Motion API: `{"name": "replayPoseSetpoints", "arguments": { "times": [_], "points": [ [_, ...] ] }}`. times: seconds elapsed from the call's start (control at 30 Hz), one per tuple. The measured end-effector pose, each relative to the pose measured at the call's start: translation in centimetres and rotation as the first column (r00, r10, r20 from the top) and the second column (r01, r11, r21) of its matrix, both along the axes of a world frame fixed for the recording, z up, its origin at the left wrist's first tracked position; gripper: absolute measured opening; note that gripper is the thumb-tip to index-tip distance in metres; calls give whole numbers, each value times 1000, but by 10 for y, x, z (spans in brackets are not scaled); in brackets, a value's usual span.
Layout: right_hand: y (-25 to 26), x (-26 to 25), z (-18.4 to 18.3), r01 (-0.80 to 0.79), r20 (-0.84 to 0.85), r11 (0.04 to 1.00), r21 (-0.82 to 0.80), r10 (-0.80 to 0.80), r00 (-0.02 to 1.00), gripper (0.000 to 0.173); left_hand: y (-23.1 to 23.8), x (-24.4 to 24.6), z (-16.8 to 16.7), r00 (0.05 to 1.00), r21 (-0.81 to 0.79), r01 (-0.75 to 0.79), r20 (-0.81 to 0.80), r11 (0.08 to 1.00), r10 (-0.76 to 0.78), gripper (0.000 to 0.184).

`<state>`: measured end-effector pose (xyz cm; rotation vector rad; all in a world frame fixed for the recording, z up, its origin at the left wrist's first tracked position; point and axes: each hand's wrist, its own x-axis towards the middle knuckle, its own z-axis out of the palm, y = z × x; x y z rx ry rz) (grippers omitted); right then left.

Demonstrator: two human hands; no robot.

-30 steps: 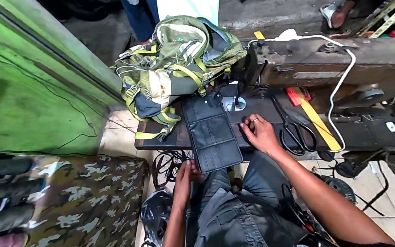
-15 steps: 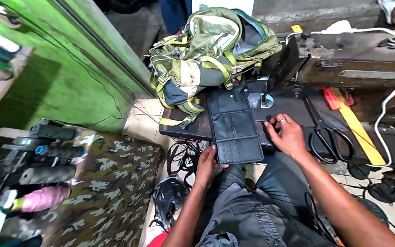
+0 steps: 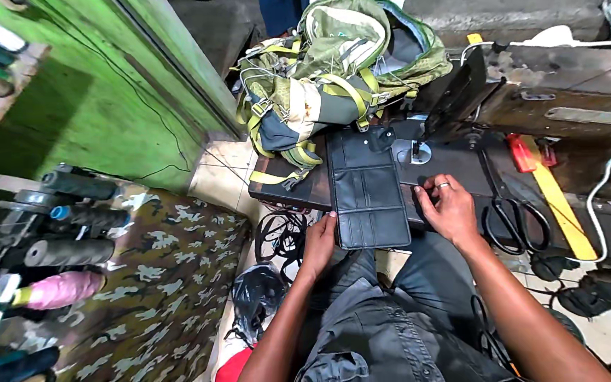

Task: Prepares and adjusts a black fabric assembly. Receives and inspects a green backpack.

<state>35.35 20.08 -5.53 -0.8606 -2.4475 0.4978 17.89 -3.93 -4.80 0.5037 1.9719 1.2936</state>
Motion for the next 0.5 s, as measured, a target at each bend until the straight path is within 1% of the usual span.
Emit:
{"name": "replayPoseSetpoints", "arguments": {
  "times": [0.03,0.13,0.2,0.33,0.43,0.5],
  "points": [
    [0,0,0,3,-2,1000,5,-3,1000,37,1,-3,-3,1000,9,-14,9,1000,14,47],
    [2,0,1,-4,3,1000,-5,4,1000,37,-1,-6,-9,988,61,-83,138,995,74,50],
    [2,2,3,-20,21,999,-25,21,1000,35,-7,-3,-6,979,76,-73,196,994,57,50],
    [0,4,11,-104,8,994,-25,104,995,35,-24,6,4,951,177,37,298,984,-89,36],
    [-13,5,20,-256,-56,967,9,256,965,32,-37,15,6,888,214,90,426,973,-176,21],
    [-26,6,25,-370,-74,929,22,370,926,30,-42,23,2,866,228,94,462,969,-193,13]
  ]
}}
